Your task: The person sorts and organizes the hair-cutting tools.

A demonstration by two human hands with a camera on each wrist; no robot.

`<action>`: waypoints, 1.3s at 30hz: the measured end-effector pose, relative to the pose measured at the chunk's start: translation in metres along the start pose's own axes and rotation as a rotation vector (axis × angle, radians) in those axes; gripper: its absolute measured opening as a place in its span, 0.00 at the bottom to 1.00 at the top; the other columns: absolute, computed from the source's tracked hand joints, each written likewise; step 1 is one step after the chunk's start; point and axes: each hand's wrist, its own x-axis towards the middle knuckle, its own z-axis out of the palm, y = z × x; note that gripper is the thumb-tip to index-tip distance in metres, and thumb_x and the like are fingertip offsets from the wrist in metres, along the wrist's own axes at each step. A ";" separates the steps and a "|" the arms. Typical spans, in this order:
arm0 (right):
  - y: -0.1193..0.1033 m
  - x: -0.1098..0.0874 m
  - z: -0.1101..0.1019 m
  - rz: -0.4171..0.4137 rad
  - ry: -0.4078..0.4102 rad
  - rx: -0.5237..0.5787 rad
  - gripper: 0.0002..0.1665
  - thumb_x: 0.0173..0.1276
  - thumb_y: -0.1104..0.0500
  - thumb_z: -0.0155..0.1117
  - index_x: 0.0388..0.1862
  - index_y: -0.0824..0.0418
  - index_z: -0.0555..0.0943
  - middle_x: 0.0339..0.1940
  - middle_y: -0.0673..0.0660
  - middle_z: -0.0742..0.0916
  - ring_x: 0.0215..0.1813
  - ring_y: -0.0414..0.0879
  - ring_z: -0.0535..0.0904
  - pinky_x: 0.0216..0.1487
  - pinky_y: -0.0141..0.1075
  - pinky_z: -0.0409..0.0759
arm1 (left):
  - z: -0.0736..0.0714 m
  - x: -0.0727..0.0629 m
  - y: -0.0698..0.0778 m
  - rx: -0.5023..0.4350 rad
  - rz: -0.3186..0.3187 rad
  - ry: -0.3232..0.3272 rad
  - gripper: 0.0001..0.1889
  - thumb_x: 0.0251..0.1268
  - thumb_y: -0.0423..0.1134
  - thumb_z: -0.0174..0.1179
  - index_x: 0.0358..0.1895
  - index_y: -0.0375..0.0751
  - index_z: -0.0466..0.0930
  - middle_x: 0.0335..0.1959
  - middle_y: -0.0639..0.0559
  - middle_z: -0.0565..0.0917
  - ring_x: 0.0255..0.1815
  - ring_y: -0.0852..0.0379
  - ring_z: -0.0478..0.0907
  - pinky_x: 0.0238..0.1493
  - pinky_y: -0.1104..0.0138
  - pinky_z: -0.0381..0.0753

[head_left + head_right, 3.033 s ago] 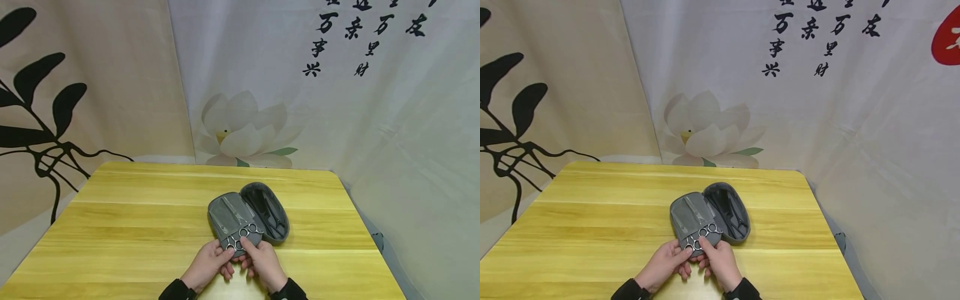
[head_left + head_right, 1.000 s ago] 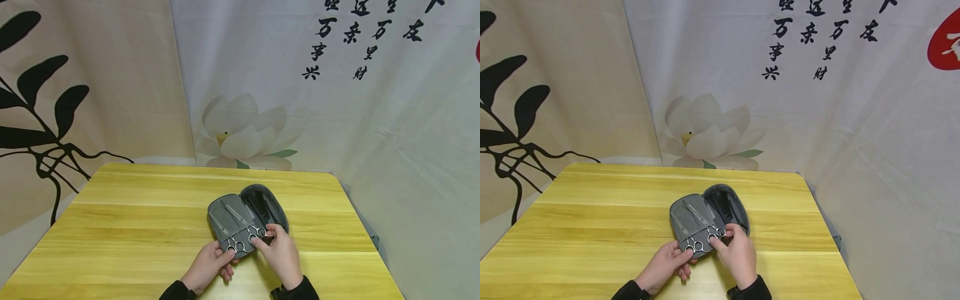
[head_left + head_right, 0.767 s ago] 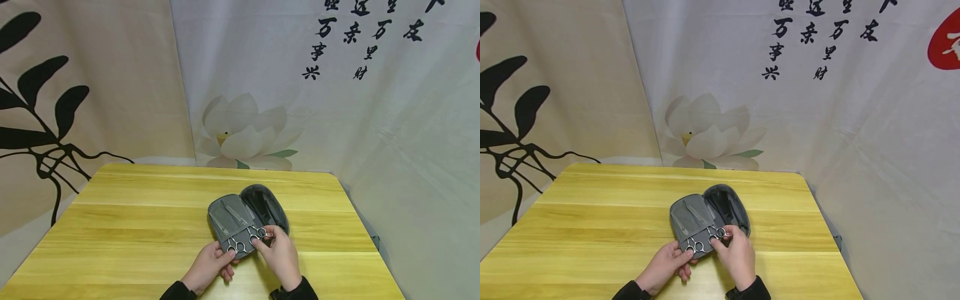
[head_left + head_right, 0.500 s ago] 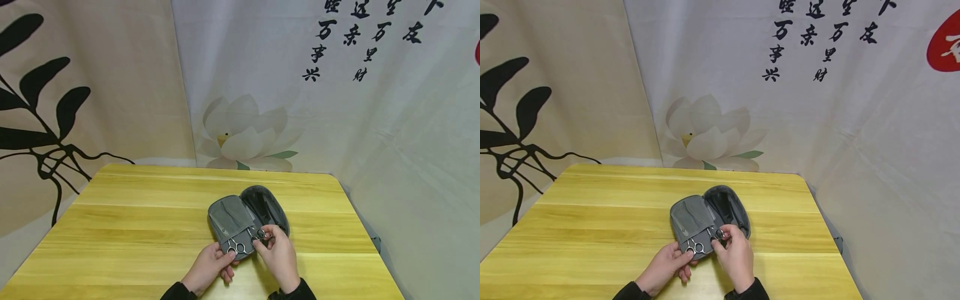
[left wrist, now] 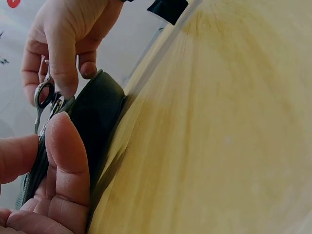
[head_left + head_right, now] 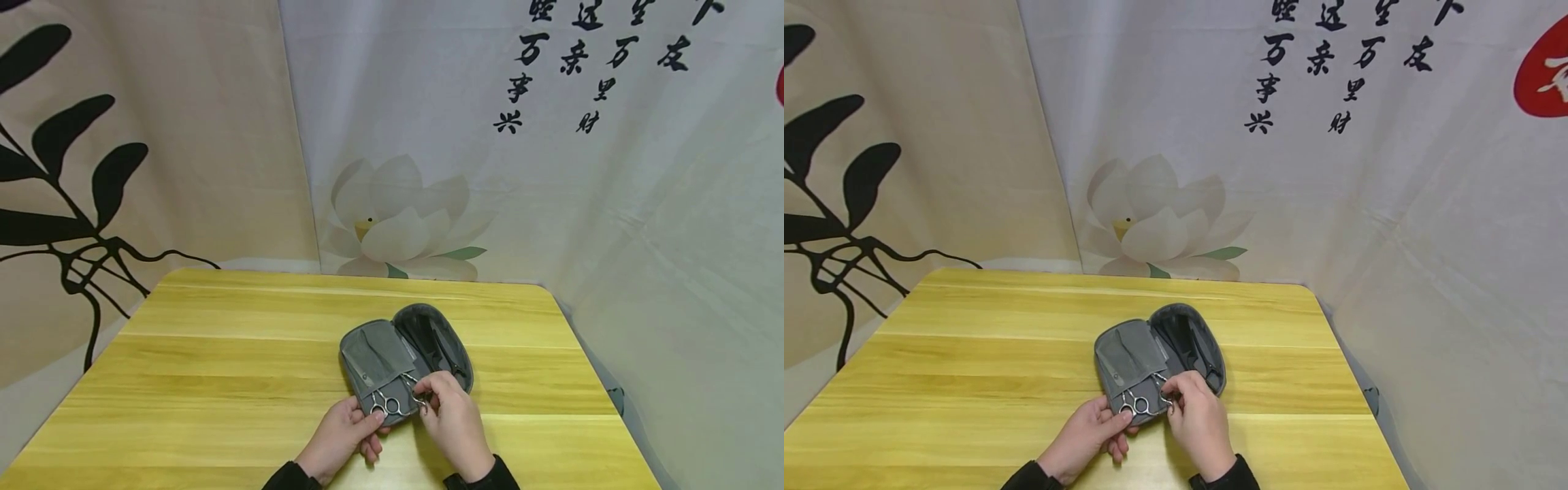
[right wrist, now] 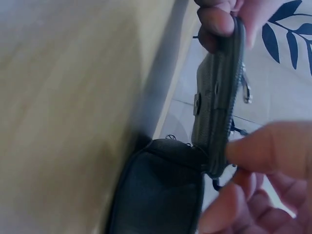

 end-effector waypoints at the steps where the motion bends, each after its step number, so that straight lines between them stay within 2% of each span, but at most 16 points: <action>1: 0.000 0.000 -0.001 0.001 -0.020 -0.003 0.28 0.42 0.79 0.76 0.37 0.52 0.84 0.40 0.44 0.85 0.31 0.35 0.76 0.30 0.23 0.72 | 0.000 0.000 0.000 0.000 -0.001 -0.001 0.20 0.81 0.37 0.61 0.60 0.24 0.69 0.37 0.45 0.89 0.24 0.61 0.83 0.27 0.68 0.87; 7: 0.003 -0.002 -0.009 -0.001 -0.164 -0.037 0.31 0.44 0.77 0.74 0.47 0.52 0.86 0.50 0.45 0.86 0.39 0.37 0.81 0.36 0.28 0.80 | -0.001 0.000 0.000 -0.005 -0.005 0.000 0.22 0.82 0.38 0.61 0.63 0.23 0.68 0.38 0.46 0.89 0.24 0.61 0.84 0.27 0.68 0.87; 10: 0.007 0.000 -0.019 0.038 -0.278 0.047 0.32 0.48 0.73 0.79 0.53 0.53 0.86 0.53 0.46 0.85 0.42 0.39 0.82 0.40 0.30 0.83 | -0.001 0.000 -0.001 -0.009 -0.006 -0.001 0.22 0.82 0.39 0.61 0.63 0.24 0.68 0.38 0.46 0.89 0.24 0.61 0.84 0.27 0.68 0.87; 12: 0.010 0.002 -0.027 0.104 -0.333 0.134 0.27 0.51 0.69 0.83 0.50 0.54 0.86 0.50 0.46 0.85 0.40 0.39 0.81 0.40 0.30 0.82 | -0.001 0.000 -0.002 -0.013 -0.007 -0.005 0.21 0.82 0.39 0.61 0.63 0.24 0.69 0.37 0.46 0.89 0.24 0.61 0.84 0.28 0.68 0.88; 14: 0.015 0.005 -0.035 0.190 -0.382 0.217 0.20 0.55 0.62 0.86 0.44 0.54 0.86 0.41 0.46 0.86 0.36 0.36 0.80 0.36 0.29 0.81 | 0.000 0.001 -0.002 -0.014 -0.007 -0.009 0.21 0.82 0.38 0.61 0.62 0.24 0.69 0.37 0.46 0.89 0.24 0.61 0.84 0.28 0.68 0.88; 17: 0.022 0.007 -0.041 0.298 -0.450 0.291 0.14 0.60 0.53 0.85 0.33 0.55 0.85 0.28 0.45 0.86 0.27 0.32 0.77 0.29 0.27 0.77 | 0.000 0.001 -0.002 -0.012 -0.002 -0.010 0.20 0.81 0.38 0.61 0.61 0.24 0.69 0.37 0.46 0.89 0.24 0.61 0.84 0.28 0.68 0.88; 19: 0.026 0.006 -0.040 0.329 -0.518 0.334 0.13 0.65 0.50 0.82 0.33 0.55 0.86 0.26 0.46 0.87 0.25 0.31 0.77 0.28 0.27 0.77 | 0.000 0.001 -0.002 -0.009 0.002 -0.008 0.19 0.81 0.38 0.61 0.60 0.24 0.69 0.37 0.46 0.89 0.24 0.61 0.84 0.27 0.68 0.88; 24: 0.032 0.003 -0.027 0.330 -0.655 0.480 0.11 0.74 0.53 0.73 0.36 0.60 0.89 0.30 0.57 0.91 0.27 0.35 0.80 0.28 0.28 0.79 | 0.000 0.001 -0.001 -0.003 0.003 -0.003 0.19 0.81 0.38 0.61 0.60 0.24 0.69 0.37 0.46 0.89 0.24 0.61 0.83 0.27 0.68 0.88; 28: 0.035 0.000 -0.018 0.349 -0.696 0.554 0.12 0.76 0.54 0.71 0.36 0.62 0.89 0.29 0.62 0.90 0.26 0.34 0.79 0.26 0.26 0.77 | 0.001 0.001 0.000 0.002 0.003 0.002 0.19 0.81 0.38 0.61 0.60 0.25 0.70 0.36 0.47 0.89 0.24 0.61 0.83 0.27 0.68 0.87; 32: 0.038 -0.003 -0.011 0.398 -0.712 0.690 0.14 0.78 0.56 0.69 0.40 0.68 0.88 0.32 0.63 0.91 0.27 0.33 0.80 0.27 0.25 0.79 | 0.002 0.000 0.001 0.001 0.007 0.004 0.19 0.81 0.38 0.61 0.60 0.24 0.70 0.36 0.47 0.89 0.24 0.61 0.83 0.27 0.68 0.87; 36: 0.042 -0.007 -0.002 0.483 -0.724 0.948 0.15 0.80 0.60 0.65 0.48 0.75 0.83 0.36 0.57 0.93 0.30 0.34 0.83 0.32 0.25 0.84 | 0.001 0.000 0.001 0.003 0.008 0.008 0.19 0.81 0.37 0.61 0.59 0.24 0.70 0.35 0.48 0.89 0.24 0.62 0.83 0.27 0.68 0.87; 39: 0.042 -0.010 0.005 0.568 -0.718 1.147 0.10 0.82 0.62 0.62 0.50 0.70 0.79 0.39 0.50 0.93 0.32 0.33 0.83 0.35 0.26 0.85 | 0.001 -0.001 0.001 0.003 0.004 0.009 0.19 0.81 0.38 0.61 0.60 0.25 0.70 0.35 0.49 0.88 0.24 0.62 0.82 0.27 0.68 0.87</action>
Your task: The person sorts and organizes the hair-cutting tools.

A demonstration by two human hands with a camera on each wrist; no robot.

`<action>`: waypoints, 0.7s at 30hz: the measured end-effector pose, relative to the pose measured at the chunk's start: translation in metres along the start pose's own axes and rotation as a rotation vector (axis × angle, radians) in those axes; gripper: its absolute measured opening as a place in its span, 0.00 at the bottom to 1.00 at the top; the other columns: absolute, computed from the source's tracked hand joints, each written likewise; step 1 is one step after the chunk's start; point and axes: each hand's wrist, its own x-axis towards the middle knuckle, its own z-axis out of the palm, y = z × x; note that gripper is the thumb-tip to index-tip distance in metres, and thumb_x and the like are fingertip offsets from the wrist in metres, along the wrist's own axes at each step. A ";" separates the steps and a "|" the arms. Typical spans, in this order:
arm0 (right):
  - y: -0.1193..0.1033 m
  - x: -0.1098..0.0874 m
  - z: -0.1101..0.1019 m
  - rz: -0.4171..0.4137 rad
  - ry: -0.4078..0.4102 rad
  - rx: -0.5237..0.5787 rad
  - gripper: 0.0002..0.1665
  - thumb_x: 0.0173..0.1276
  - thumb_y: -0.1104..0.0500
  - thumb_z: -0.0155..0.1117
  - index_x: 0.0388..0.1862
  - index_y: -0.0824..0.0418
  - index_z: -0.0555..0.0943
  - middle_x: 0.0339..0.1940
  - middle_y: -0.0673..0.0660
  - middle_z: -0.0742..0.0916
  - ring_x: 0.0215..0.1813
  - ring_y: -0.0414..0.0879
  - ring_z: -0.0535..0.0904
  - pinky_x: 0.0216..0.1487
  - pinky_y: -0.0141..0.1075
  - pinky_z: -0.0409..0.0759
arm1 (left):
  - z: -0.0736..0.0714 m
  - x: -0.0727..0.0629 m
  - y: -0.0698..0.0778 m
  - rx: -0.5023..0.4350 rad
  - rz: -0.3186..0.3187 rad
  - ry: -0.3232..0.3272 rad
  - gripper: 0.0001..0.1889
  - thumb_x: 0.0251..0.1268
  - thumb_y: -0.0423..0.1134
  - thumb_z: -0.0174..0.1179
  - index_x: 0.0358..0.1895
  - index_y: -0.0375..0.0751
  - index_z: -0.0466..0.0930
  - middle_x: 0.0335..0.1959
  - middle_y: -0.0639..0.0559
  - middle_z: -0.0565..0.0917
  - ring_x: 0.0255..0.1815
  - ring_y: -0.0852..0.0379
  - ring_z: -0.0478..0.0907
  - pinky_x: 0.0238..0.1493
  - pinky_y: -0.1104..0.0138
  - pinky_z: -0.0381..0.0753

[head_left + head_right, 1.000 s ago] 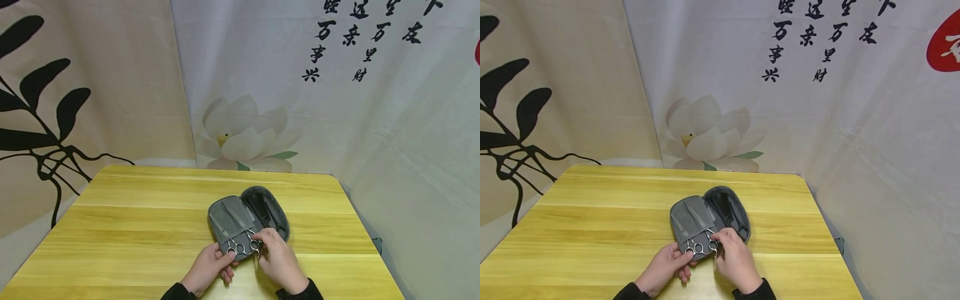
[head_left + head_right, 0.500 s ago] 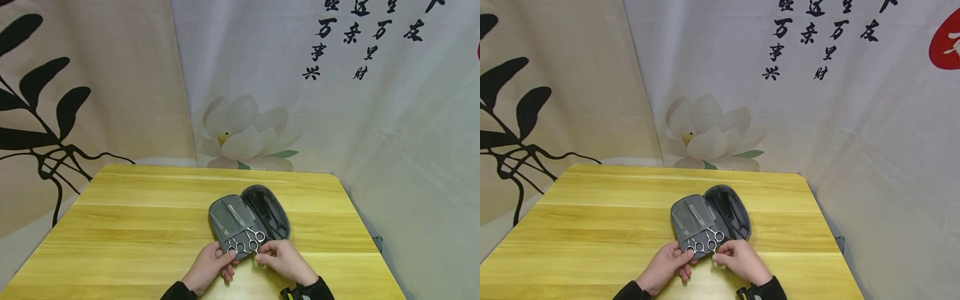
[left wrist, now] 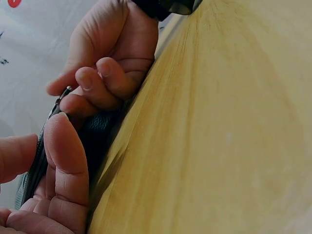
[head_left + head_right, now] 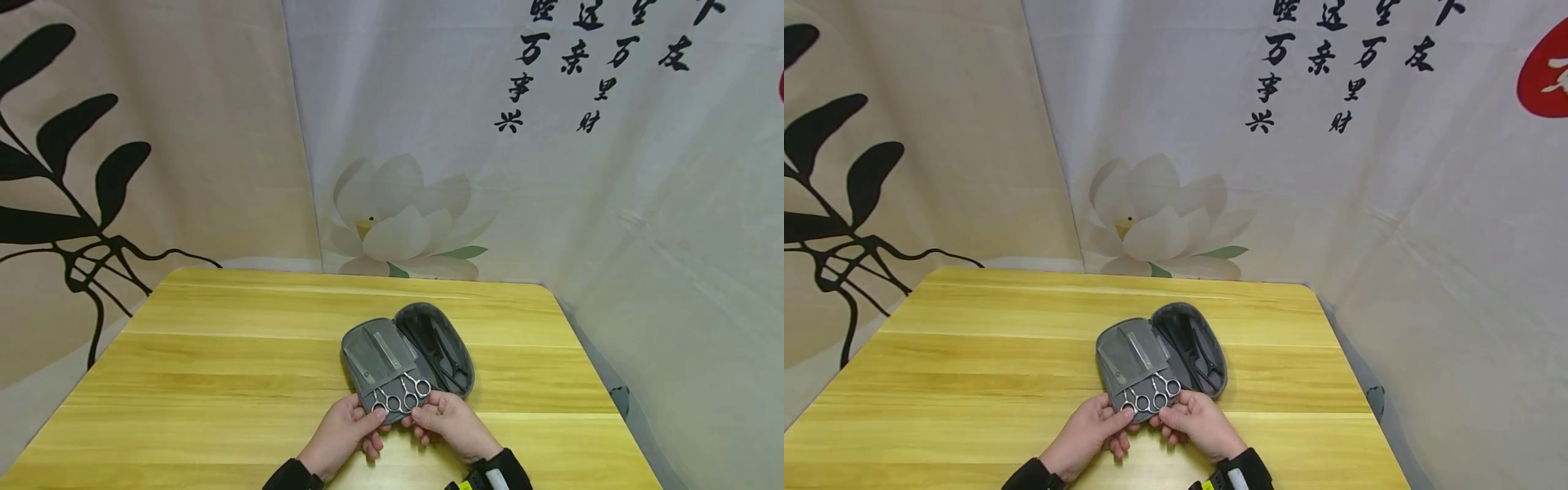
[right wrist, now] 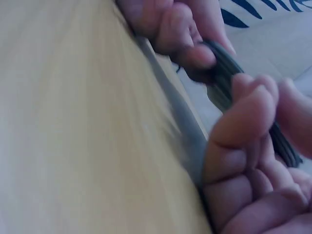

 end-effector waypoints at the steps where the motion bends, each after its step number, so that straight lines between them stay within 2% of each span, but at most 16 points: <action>1: 0.002 0.002 0.001 0.006 0.002 0.050 0.07 0.83 0.62 0.61 0.50 0.67 0.79 0.39 0.48 0.92 0.33 0.33 0.83 0.35 0.26 0.86 | -0.001 0.001 0.000 0.001 -0.002 -0.002 0.19 0.81 0.38 0.61 0.60 0.25 0.70 0.35 0.49 0.88 0.24 0.62 0.82 0.27 0.68 0.87; 4: 0.004 0.006 0.006 0.016 0.033 0.120 0.04 0.84 0.59 0.60 0.48 0.60 0.79 0.37 0.46 0.92 0.31 0.32 0.83 0.35 0.25 0.85 | -0.005 0.002 0.002 0.007 -0.006 -0.009 0.20 0.82 0.39 0.61 0.60 0.25 0.70 0.35 0.49 0.89 0.24 0.62 0.83 0.27 0.68 0.87; 10: 0.000 0.013 0.014 0.024 0.087 0.150 0.06 0.84 0.57 0.60 0.48 0.59 0.79 0.34 0.45 0.92 0.28 0.31 0.82 0.32 0.25 0.84 | -0.011 0.005 0.005 0.017 -0.005 -0.025 0.20 0.82 0.39 0.61 0.61 0.25 0.71 0.36 0.49 0.89 0.25 0.62 0.83 0.28 0.68 0.87; 13: -0.001 0.016 0.017 0.025 0.113 0.146 0.06 0.85 0.57 0.59 0.47 0.58 0.79 0.32 0.45 0.92 0.27 0.31 0.82 0.31 0.25 0.84 | -0.014 0.006 0.007 0.019 -0.003 -0.031 0.20 0.82 0.39 0.61 0.61 0.25 0.71 0.36 0.49 0.89 0.25 0.62 0.83 0.28 0.68 0.87; 18: 0.000 0.021 0.024 0.027 0.202 0.107 0.10 0.84 0.55 0.62 0.45 0.61 0.79 0.29 0.45 0.91 0.24 0.31 0.80 0.27 0.25 0.82 | -0.018 0.008 0.008 0.022 -0.003 -0.032 0.19 0.82 0.39 0.61 0.60 0.25 0.71 0.36 0.48 0.89 0.24 0.62 0.83 0.27 0.68 0.87; 21: 0.003 0.022 0.025 0.023 0.219 0.094 0.12 0.83 0.54 0.63 0.47 0.63 0.78 0.29 0.45 0.90 0.24 0.32 0.79 0.26 0.25 0.81 | -0.020 0.009 0.006 0.019 -0.003 -0.035 0.20 0.82 0.39 0.61 0.60 0.25 0.70 0.36 0.48 0.89 0.24 0.62 0.82 0.27 0.69 0.87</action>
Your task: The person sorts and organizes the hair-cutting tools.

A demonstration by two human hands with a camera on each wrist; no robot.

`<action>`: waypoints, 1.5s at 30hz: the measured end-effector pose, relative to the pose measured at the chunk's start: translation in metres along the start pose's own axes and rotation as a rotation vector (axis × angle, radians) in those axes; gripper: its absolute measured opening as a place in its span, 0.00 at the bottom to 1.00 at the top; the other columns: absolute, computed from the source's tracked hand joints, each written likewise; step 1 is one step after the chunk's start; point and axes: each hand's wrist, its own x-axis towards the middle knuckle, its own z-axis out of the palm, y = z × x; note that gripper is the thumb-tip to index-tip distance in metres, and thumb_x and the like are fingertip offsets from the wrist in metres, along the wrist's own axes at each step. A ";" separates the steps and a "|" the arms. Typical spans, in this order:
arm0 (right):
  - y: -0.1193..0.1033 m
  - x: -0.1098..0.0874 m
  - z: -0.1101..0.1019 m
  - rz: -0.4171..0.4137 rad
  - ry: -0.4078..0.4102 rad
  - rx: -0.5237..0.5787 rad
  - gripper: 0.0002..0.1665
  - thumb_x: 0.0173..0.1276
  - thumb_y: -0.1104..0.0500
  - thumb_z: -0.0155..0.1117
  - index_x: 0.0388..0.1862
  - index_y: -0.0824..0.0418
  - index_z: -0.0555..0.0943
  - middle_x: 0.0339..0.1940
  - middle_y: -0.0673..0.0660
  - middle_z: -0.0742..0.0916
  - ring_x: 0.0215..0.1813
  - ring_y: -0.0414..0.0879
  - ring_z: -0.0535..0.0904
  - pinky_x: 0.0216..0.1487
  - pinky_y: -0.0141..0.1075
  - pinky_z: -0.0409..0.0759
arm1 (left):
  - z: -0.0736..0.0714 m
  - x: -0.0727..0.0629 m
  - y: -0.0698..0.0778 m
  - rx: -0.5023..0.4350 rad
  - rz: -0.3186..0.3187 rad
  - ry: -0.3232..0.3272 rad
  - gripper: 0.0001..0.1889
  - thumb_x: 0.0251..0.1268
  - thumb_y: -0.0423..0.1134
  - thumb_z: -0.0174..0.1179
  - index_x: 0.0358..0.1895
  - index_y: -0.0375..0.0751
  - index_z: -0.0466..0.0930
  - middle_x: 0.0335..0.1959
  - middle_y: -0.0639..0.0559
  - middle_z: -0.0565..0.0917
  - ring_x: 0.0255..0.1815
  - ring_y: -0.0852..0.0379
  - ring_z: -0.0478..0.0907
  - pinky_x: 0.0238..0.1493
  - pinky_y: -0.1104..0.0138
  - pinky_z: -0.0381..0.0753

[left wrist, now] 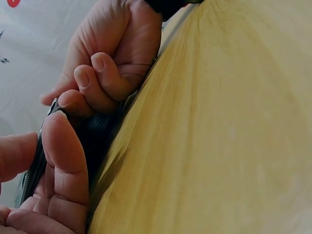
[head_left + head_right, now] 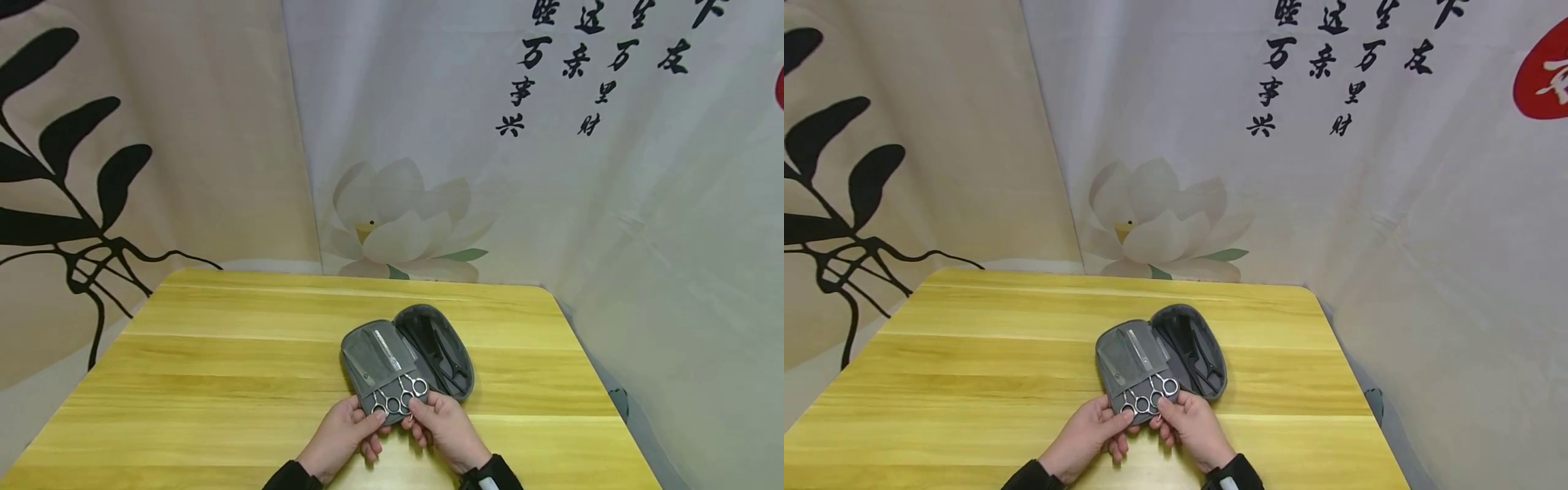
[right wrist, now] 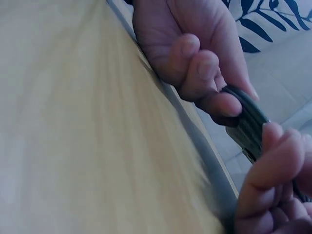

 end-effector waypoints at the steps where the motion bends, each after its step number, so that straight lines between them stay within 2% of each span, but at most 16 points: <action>1: 0.001 -0.001 -0.001 -0.006 -0.011 0.003 0.12 0.83 0.55 0.63 0.48 0.63 0.77 0.29 0.45 0.90 0.24 0.32 0.79 0.26 0.25 0.81 | 0.000 0.000 -0.001 -0.002 0.000 0.000 0.20 0.82 0.39 0.61 0.60 0.25 0.70 0.36 0.48 0.89 0.24 0.62 0.82 0.26 0.69 0.87; 4: 0.007 -0.002 -0.008 -0.052 -0.084 0.032 0.09 0.81 0.62 0.63 0.52 0.64 0.74 0.32 0.46 0.90 0.27 0.32 0.80 0.29 0.25 0.83 | 0.002 0.000 -0.005 -0.002 0.001 -0.005 0.20 0.82 0.39 0.61 0.61 0.25 0.70 0.36 0.48 0.89 0.23 0.62 0.82 0.26 0.68 0.87; 7: 0.012 -0.003 -0.014 -0.113 -0.170 0.075 0.12 0.78 0.69 0.63 0.55 0.64 0.73 0.35 0.46 0.91 0.30 0.33 0.83 0.32 0.25 0.85 | 0.003 0.000 -0.006 -0.002 0.001 -0.008 0.20 0.81 0.39 0.61 0.60 0.25 0.71 0.36 0.48 0.89 0.23 0.62 0.82 0.26 0.68 0.86; 10: 0.014 -0.003 -0.016 -0.146 -0.192 0.095 0.14 0.76 0.71 0.64 0.55 0.62 0.73 0.37 0.46 0.91 0.32 0.33 0.84 0.34 0.25 0.85 | 0.002 0.001 -0.006 0.002 0.002 -0.007 0.20 0.82 0.39 0.61 0.61 0.25 0.70 0.36 0.48 0.89 0.23 0.62 0.82 0.26 0.69 0.86; 13: 0.014 -0.003 -0.012 -0.150 -0.146 0.087 0.14 0.76 0.70 0.65 0.54 0.62 0.73 0.36 0.45 0.91 0.32 0.33 0.84 0.33 0.25 0.84 | 0.001 0.001 -0.005 0.017 0.009 -0.002 0.20 0.82 0.40 0.61 0.61 0.26 0.70 0.37 0.47 0.90 0.23 0.62 0.82 0.26 0.69 0.86; 18: 0.012 -0.004 -0.002 -0.140 -0.020 0.025 0.15 0.76 0.67 0.67 0.54 0.66 0.72 0.32 0.45 0.91 0.28 0.33 0.82 0.28 0.24 0.80 | -0.002 0.001 -0.004 0.037 0.021 0.006 0.19 0.81 0.38 0.61 0.60 0.25 0.70 0.36 0.46 0.90 0.22 0.62 0.81 0.24 0.70 0.85; 22: 0.012 -0.004 0.005 -0.133 0.064 -0.035 0.21 0.76 0.65 0.69 0.57 0.73 0.70 0.30 0.46 0.89 0.25 0.34 0.79 0.24 0.24 0.76 | -0.002 0.001 -0.004 0.026 0.011 0.007 0.18 0.81 0.38 0.61 0.59 0.26 0.70 0.35 0.48 0.90 0.22 0.63 0.81 0.24 0.70 0.84; 27: 0.013 -0.004 0.009 -0.136 0.126 -0.066 0.27 0.76 0.63 0.70 0.61 0.77 0.67 0.29 0.47 0.88 0.24 0.35 0.76 0.21 0.25 0.74 | -0.003 0.002 -0.004 0.022 0.009 0.006 0.18 0.82 0.39 0.61 0.59 0.26 0.70 0.36 0.48 0.90 0.22 0.63 0.81 0.24 0.70 0.84; 30: 0.013 -0.003 0.008 -0.135 0.125 -0.066 0.27 0.76 0.62 0.70 0.61 0.76 0.68 0.30 0.47 0.88 0.24 0.35 0.76 0.21 0.25 0.74 | -0.003 0.002 -0.003 0.019 0.011 -0.002 0.19 0.82 0.39 0.60 0.60 0.26 0.70 0.37 0.49 0.90 0.23 0.63 0.81 0.24 0.70 0.84; 36: 0.012 -0.005 0.006 -0.113 0.069 -0.060 0.23 0.76 0.63 0.69 0.59 0.72 0.70 0.33 0.48 0.89 0.27 0.35 0.78 0.21 0.25 0.75 | -0.002 0.001 -0.004 0.009 0.001 -0.012 0.19 0.85 0.39 0.57 0.61 0.24 0.69 0.38 0.49 0.89 0.24 0.63 0.81 0.25 0.70 0.85; 45: 0.010 -0.002 0.005 -0.113 0.062 -0.097 0.16 0.77 0.60 0.69 0.50 0.70 0.74 0.33 0.49 0.89 0.23 0.35 0.77 0.20 0.25 0.75 | 0.000 0.002 0.000 0.006 -0.012 0.004 0.18 0.88 0.41 0.52 0.60 0.25 0.67 0.35 0.50 0.86 0.24 0.63 0.81 0.25 0.70 0.84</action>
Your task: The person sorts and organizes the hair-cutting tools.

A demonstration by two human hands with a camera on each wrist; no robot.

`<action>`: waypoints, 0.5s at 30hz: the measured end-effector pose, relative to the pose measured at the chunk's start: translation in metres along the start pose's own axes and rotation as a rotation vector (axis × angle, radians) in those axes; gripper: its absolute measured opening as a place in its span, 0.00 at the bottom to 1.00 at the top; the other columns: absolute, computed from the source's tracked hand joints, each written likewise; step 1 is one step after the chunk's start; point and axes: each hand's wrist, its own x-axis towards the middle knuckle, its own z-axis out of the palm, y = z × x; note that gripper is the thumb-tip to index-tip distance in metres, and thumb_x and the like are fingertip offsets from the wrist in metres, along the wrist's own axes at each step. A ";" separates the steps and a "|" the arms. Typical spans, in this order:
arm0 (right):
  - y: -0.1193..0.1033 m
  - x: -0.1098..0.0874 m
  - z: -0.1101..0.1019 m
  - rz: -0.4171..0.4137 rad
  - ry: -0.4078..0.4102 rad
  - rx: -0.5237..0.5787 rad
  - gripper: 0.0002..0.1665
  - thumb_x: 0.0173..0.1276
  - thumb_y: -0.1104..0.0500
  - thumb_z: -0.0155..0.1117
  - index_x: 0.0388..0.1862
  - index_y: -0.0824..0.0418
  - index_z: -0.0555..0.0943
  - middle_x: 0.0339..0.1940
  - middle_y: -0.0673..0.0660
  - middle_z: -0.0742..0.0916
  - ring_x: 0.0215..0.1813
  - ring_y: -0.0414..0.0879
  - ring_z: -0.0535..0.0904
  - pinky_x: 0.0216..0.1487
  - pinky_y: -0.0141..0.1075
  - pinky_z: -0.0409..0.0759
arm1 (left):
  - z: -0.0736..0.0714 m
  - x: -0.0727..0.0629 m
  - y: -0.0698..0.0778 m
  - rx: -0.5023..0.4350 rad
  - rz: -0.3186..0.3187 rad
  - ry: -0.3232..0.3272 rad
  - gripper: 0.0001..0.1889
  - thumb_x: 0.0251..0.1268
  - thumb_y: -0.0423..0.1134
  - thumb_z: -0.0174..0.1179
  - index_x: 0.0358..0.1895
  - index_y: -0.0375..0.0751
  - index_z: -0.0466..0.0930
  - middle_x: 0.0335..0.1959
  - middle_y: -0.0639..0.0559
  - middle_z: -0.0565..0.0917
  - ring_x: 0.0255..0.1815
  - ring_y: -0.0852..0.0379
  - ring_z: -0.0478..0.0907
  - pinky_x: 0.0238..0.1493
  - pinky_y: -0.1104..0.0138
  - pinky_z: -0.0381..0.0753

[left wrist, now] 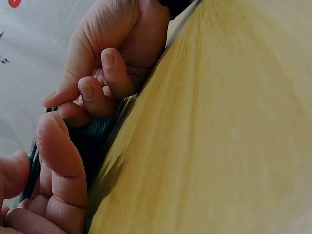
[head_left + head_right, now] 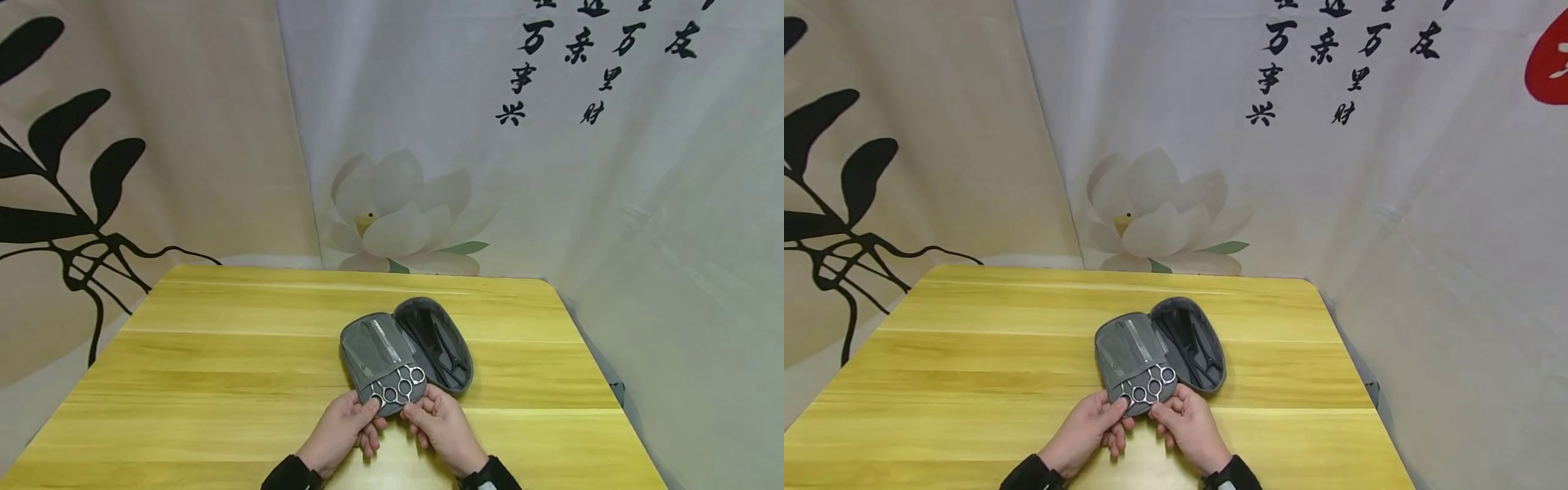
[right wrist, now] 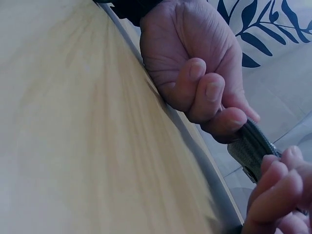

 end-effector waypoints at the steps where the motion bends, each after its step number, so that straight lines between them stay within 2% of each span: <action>1: 0.000 0.000 0.000 0.007 0.005 0.002 0.15 0.77 0.60 0.69 0.50 0.69 0.75 0.33 0.49 0.89 0.23 0.35 0.77 0.20 0.25 0.75 | 0.000 0.000 0.000 -0.001 -0.003 -0.001 0.18 0.88 0.41 0.51 0.60 0.25 0.66 0.35 0.50 0.85 0.24 0.63 0.81 0.25 0.70 0.84; 9: -0.001 0.000 0.002 0.011 0.024 0.004 0.13 0.78 0.60 0.68 0.50 0.67 0.76 0.31 0.50 0.87 0.20 0.35 0.74 0.20 0.26 0.74 | -0.001 0.001 -0.001 -0.015 -0.003 -0.012 0.18 0.87 0.41 0.54 0.59 0.26 0.66 0.35 0.50 0.86 0.24 0.62 0.82 0.26 0.69 0.86; 15: -0.003 -0.001 0.001 -0.007 0.012 0.001 0.17 0.79 0.60 0.67 0.53 0.73 0.74 0.29 0.49 0.84 0.19 0.36 0.73 0.21 0.26 0.74 | -0.001 -0.001 0.000 -0.018 0.004 -0.021 0.15 0.86 0.38 0.55 0.57 0.26 0.68 0.35 0.50 0.87 0.25 0.62 0.82 0.27 0.69 0.87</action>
